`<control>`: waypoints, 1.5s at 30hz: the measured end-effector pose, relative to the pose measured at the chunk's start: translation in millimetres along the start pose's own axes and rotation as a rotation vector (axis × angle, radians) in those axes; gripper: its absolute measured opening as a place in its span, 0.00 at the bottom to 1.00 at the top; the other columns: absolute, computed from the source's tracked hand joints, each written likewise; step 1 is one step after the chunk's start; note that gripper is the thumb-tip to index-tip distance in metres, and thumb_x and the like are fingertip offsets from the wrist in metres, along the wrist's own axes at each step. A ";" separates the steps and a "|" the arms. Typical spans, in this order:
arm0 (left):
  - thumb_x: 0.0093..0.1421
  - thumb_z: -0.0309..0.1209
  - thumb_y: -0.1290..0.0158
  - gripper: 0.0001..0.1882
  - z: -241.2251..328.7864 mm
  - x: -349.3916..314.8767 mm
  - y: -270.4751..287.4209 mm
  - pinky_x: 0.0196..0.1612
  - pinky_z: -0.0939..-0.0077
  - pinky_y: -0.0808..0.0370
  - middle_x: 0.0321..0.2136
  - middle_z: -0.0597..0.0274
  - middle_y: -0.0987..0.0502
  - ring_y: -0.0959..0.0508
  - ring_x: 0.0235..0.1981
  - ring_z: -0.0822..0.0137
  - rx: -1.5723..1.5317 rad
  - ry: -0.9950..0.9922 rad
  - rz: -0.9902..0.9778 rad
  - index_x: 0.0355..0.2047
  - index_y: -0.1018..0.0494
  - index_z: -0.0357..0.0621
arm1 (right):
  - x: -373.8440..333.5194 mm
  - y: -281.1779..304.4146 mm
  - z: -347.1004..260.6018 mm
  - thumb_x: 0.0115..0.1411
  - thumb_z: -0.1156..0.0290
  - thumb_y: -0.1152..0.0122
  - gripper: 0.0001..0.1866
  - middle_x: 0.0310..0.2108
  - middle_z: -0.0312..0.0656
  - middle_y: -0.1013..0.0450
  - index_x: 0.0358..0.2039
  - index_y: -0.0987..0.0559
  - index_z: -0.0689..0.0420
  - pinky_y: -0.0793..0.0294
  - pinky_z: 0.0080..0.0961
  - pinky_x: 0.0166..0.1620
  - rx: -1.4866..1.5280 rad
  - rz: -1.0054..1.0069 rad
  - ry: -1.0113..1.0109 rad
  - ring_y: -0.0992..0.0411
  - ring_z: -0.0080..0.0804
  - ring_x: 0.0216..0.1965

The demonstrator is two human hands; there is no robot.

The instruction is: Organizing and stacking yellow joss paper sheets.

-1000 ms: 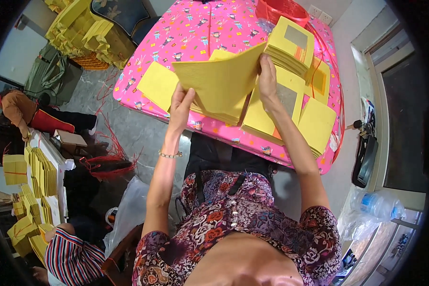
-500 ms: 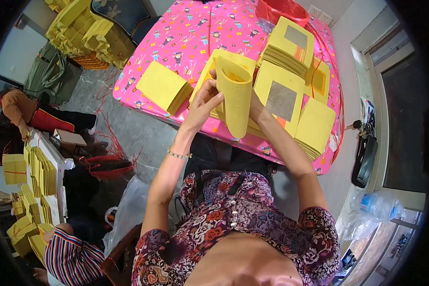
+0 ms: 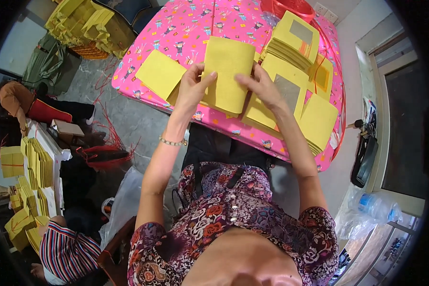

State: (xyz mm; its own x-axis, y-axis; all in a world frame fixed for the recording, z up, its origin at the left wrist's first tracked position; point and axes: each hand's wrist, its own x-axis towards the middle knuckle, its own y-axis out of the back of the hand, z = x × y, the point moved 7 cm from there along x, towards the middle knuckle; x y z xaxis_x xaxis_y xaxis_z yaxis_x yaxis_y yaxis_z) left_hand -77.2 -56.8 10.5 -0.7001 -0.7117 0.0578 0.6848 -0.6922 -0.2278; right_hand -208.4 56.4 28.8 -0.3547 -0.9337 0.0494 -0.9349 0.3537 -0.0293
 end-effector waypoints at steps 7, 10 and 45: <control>0.57 0.27 0.45 0.22 11.5 -4.0 -11.0 0.43 0.76 0.28 0.41 0.58 0.27 0.26 0.39 0.73 0.033 0.082 -0.051 0.50 0.36 0.37 | 1.2 6.5 18.5 0.55 0.67 0.37 0.26 0.44 0.40 0.27 0.52 0.31 0.64 0.31 0.24 0.50 0.082 0.026 -0.122 0.29 0.26 0.45; 0.61 0.28 0.49 0.22 7.7 -2.6 -14.6 0.46 0.74 0.29 0.44 0.57 0.28 0.27 0.44 0.70 -0.070 0.165 -0.149 0.54 0.40 0.36 | 1.2 1.7 21.3 0.55 0.67 0.37 0.27 0.45 0.41 0.28 0.53 0.32 0.64 0.31 0.24 0.50 0.149 -0.010 -0.135 0.30 0.26 0.46; 0.64 0.26 0.54 0.18 24.4 -37.8 -33.6 0.50 0.78 0.32 0.46 0.59 0.28 0.29 0.48 0.73 -0.041 -0.137 -0.127 0.54 0.39 0.34 | -31.7 -13.5 -16.0 0.54 0.74 0.35 0.34 0.49 0.40 0.32 0.58 0.41 0.62 0.31 0.25 0.51 -0.020 -0.026 0.093 0.32 0.26 0.50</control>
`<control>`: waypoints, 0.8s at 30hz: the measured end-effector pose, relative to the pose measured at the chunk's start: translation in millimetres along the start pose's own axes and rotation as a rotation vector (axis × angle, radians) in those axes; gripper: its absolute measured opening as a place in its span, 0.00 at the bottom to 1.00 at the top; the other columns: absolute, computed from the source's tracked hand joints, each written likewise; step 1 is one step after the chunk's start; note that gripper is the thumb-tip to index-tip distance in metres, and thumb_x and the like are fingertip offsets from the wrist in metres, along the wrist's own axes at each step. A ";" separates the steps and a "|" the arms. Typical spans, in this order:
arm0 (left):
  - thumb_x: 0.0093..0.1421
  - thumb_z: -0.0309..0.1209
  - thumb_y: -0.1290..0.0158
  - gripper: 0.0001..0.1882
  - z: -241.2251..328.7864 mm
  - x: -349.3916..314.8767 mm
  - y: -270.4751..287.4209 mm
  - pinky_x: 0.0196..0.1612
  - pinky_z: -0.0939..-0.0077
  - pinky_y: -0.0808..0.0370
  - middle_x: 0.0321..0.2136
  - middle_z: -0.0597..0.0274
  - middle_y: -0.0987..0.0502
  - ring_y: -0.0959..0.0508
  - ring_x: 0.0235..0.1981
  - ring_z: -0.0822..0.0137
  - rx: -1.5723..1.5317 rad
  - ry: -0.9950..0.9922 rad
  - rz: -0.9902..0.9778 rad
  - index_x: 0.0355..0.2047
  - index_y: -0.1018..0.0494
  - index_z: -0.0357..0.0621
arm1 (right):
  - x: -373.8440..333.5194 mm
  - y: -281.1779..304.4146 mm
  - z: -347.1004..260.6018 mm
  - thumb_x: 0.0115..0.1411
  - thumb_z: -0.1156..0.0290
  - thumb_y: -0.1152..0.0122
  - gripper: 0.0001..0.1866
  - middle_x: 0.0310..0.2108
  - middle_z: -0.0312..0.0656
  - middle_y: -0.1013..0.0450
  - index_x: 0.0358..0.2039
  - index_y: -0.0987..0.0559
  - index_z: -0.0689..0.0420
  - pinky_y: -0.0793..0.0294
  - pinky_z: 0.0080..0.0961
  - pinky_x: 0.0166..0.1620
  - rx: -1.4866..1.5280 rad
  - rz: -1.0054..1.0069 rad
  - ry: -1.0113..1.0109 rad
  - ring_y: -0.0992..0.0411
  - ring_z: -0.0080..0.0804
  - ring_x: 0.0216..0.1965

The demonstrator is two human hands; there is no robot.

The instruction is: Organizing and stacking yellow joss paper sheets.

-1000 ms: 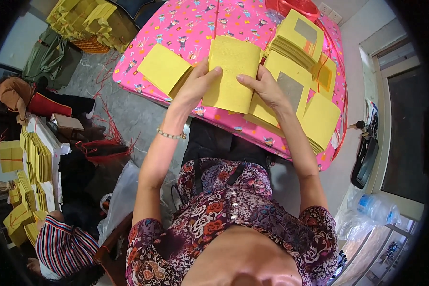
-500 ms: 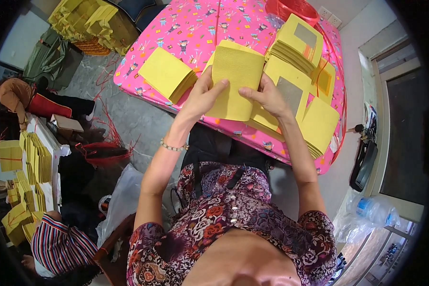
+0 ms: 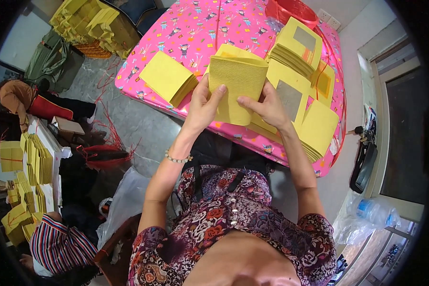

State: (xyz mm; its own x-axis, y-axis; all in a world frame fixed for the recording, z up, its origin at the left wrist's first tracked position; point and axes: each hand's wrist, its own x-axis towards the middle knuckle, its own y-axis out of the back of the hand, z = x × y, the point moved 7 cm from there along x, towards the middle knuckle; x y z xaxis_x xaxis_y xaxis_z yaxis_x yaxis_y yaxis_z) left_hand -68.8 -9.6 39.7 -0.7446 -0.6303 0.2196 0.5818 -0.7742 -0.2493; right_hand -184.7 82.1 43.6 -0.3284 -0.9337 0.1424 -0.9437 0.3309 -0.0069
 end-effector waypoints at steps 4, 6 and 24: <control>0.64 0.26 0.54 0.18 0.6 -2.2 0.6 0.50 0.77 0.32 0.46 0.58 0.28 0.29 0.48 0.74 -0.022 -0.015 0.018 0.53 0.39 0.34 | -1.4 0.7 -0.6 0.57 0.72 0.38 0.31 0.49 0.40 0.32 0.58 0.41 0.62 0.31 0.24 0.51 0.019 0.018 0.015 0.32 0.25 0.50; 0.64 0.25 0.53 0.18 -0.2 -0.5 1.0 0.50 0.77 0.32 0.46 0.58 0.28 0.29 0.48 0.73 -0.019 0.002 0.027 0.53 0.39 0.34 | 0.1 1.2 1.6 0.58 0.71 0.39 0.28 0.48 0.40 0.31 0.56 0.39 0.63 0.30 0.24 0.50 -0.004 0.046 0.020 0.32 0.24 0.49; 0.65 0.27 0.56 0.16 -38.5 20.8 16.8 0.43 0.72 0.25 0.42 0.54 0.25 0.23 0.41 0.66 -0.131 0.452 0.002 0.51 0.36 0.32 | 25.1 5.0 47.1 0.59 0.67 0.40 0.20 0.41 0.41 0.25 0.48 0.30 0.64 0.26 0.22 0.44 0.215 0.082 -0.305 0.26 0.24 0.39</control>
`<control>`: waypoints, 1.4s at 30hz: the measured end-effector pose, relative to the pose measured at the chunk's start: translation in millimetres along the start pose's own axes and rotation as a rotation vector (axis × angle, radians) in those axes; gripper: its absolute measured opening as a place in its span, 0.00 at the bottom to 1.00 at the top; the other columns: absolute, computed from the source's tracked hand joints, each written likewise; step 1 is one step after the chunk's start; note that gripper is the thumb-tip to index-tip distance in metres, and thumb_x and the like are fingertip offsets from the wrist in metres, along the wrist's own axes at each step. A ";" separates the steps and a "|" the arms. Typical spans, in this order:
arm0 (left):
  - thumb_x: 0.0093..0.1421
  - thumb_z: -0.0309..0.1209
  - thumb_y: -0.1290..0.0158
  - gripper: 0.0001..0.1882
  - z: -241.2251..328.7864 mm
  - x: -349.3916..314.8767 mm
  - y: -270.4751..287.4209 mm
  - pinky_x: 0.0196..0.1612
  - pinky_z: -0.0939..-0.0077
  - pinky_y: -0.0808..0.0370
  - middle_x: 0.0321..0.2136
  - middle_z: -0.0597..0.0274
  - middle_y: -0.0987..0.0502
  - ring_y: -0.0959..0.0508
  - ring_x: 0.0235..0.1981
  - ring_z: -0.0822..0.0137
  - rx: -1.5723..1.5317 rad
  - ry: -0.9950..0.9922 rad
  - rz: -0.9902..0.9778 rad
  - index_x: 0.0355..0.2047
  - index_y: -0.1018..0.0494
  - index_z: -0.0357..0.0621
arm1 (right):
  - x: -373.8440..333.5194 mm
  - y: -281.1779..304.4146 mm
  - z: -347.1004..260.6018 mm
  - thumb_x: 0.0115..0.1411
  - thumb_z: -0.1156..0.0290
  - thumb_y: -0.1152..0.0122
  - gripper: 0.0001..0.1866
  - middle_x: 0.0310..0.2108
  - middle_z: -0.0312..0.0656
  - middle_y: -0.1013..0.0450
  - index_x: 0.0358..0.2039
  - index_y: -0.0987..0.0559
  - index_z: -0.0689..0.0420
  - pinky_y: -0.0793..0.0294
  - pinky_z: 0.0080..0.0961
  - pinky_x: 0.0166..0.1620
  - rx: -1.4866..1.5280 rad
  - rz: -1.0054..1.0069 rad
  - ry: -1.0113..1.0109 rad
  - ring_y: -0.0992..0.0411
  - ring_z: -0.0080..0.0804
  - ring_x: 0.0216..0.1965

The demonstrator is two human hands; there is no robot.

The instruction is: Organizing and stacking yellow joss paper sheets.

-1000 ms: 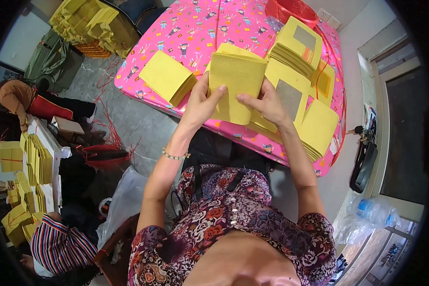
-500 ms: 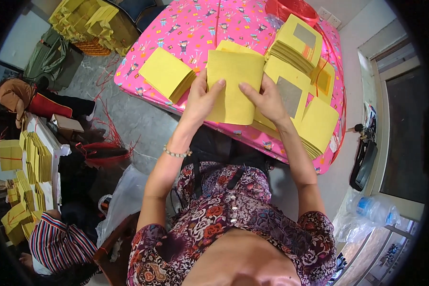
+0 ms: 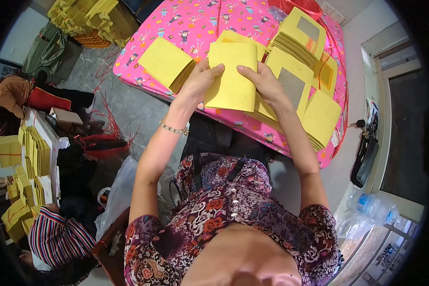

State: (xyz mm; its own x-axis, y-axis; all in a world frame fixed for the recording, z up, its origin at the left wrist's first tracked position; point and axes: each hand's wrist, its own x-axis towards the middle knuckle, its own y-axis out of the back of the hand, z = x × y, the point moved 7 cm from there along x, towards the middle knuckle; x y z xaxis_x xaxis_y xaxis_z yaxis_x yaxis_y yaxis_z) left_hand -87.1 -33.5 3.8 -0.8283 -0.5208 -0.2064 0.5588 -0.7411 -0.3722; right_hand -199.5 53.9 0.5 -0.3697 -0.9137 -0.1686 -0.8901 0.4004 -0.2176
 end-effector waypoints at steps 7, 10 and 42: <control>0.64 0.25 0.56 0.19 9.5 -12.1 -9.2 0.43 0.72 0.25 0.44 0.53 0.26 0.23 0.42 0.66 -0.002 -0.168 0.030 0.55 0.40 0.34 | -14.9 -5.2 -15.6 0.59 0.69 0.41 0.22 0.46 0.42 0.27 0.52 0.32 0.64 0.28 0.24 0.48 -0.099 -0.008 0.142 0.28 0.25 0.45; 0.63 0.24 0.55 0.22 7.3 -17.0 -12.7 0.47 0.73 0.28 0.47 0.55 0.28 0.26 0.46 0.68 0.003 -0.223 0.029 0.57 0.43 0.35 | -19.6 -5.1 -19.2 0.59 0.70 0.40 0.22 0.46 0.40 0.28 0.52 0.32 0.63 0.29 0.24 0.48 -0.114 -0.037 0.174 0.29 0.24 0.45; 0.66 0.28 0.57 0.23 21.8 -46.8 -25.2 0.55 0.74 0.36 0.52 0.54 0.32 0.33 0.53 0.69 0.136 -0.458 0.025 0.60 0.45 0.34 | -48.7 -20.3 -32.8 0.61 0.71 0.43 0.20 0.45 0.42 0.28 0.51 0.34 0.65 0.28 0.24 0.48 -0.131 -0.011 0.349 0.29 0.25 0.45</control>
State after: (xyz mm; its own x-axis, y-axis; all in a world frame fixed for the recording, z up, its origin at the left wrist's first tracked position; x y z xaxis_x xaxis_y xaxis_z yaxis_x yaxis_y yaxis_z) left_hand -61.5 0.3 42.5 -0.7283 -0.6498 0.2176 0.6040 -0.7587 -0.2443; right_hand -172.2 88.0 44.6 -0.4087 -0.8955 0.1761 -0.9126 0.3991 -0.0887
